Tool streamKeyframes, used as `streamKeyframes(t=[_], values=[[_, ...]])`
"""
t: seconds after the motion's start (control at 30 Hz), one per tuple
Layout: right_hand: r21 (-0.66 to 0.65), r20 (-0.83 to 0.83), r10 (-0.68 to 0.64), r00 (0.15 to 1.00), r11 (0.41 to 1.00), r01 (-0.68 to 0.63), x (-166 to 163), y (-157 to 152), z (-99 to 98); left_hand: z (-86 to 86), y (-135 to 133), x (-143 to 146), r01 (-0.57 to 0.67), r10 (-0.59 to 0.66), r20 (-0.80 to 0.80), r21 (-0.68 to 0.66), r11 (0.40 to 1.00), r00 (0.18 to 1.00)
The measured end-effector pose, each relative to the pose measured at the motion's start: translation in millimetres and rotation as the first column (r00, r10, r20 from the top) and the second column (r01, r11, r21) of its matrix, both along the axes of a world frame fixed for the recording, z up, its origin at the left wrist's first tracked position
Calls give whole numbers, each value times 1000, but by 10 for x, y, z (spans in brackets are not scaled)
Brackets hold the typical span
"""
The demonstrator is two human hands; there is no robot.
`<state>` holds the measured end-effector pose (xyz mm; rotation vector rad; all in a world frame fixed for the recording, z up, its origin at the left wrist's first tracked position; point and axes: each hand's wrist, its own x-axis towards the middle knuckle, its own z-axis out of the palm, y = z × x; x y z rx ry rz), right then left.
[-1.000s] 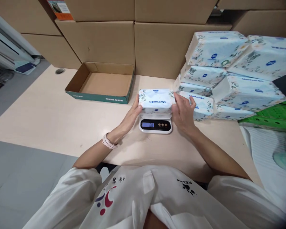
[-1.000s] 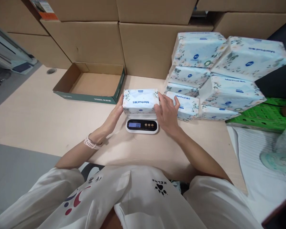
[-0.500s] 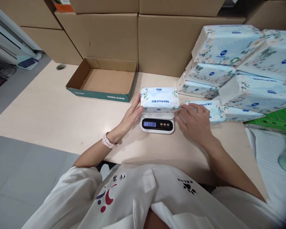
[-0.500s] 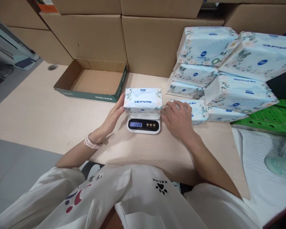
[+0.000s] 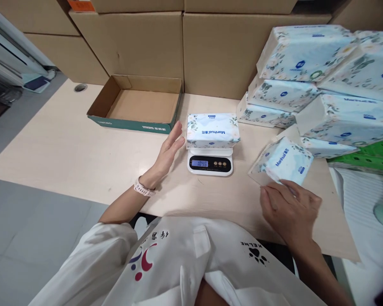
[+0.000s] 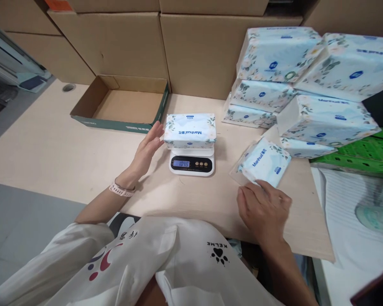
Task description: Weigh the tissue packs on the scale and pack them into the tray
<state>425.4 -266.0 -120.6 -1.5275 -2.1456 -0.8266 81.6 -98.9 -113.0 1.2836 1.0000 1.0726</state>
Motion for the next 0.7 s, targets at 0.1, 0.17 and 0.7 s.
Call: streamKeyframes(t=[0.1, 0.17, 0.7], values=[[206, -55, -66, 996, 976, 76, 345, -209, -92, -1, 38, -49, -45, 45, 11, 0, 999, 999], [319, -149, -180, 972, 922, 220, 471, -313, -150, 1, 68, -77, -78, 78, 24, 0, 997, 997], [4, -395, -225, 891, 969, 247, 198, 141, -242, -101, 151, -61, -160, 174, 76, -155, 975, 982]])
